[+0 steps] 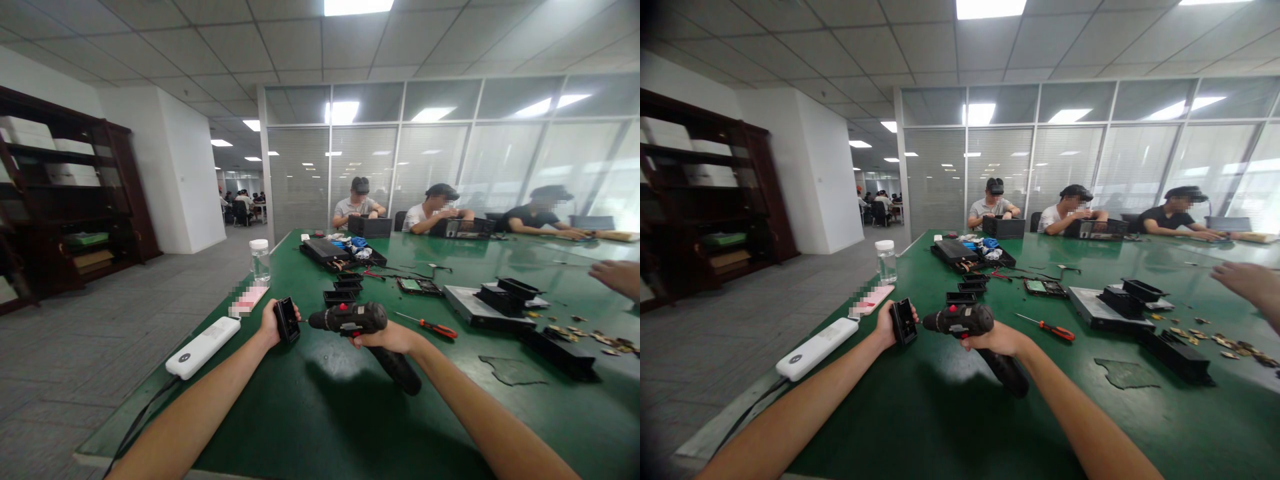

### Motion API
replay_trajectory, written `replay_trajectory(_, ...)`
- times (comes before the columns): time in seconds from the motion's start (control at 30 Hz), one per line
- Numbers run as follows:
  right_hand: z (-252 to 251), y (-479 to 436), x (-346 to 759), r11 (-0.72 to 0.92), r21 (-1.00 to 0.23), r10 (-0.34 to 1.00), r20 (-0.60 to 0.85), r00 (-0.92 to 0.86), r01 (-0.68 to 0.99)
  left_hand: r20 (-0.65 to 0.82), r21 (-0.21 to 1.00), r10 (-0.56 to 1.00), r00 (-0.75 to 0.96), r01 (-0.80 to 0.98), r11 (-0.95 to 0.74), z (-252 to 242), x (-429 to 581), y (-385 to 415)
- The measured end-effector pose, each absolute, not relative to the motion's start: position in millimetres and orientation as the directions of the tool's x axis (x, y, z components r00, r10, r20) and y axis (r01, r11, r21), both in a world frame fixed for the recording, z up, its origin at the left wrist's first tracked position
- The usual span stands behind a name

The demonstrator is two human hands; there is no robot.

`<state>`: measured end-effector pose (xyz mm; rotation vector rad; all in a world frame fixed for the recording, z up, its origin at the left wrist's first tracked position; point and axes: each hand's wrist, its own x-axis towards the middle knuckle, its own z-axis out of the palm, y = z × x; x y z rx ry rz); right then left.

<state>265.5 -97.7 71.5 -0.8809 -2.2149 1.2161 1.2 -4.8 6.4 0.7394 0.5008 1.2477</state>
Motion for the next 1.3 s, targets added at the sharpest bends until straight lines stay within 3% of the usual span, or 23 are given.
replay_trajectory(0.4,72,-98,265,0.398,-0.851,0.735,0.072,-0.675,0.343,0.003,0.732,0.969,0.245,-0.661,0.165,8,1,-5)
replay_trajectory(0.77,72,-101,264,0.411,-0.863,0.721,0.11,-0.684,0.295,0.049,0.754,0.962,0.267,-0.642,0.14,4,0,-2)
replay_trajectory(1.3,72,-98,265,0.409,-0.853,0.732,0.093,-0.675,0.326,-0.029,0.707,0.965,0.259,-0.678,0.203,12,2,-9)
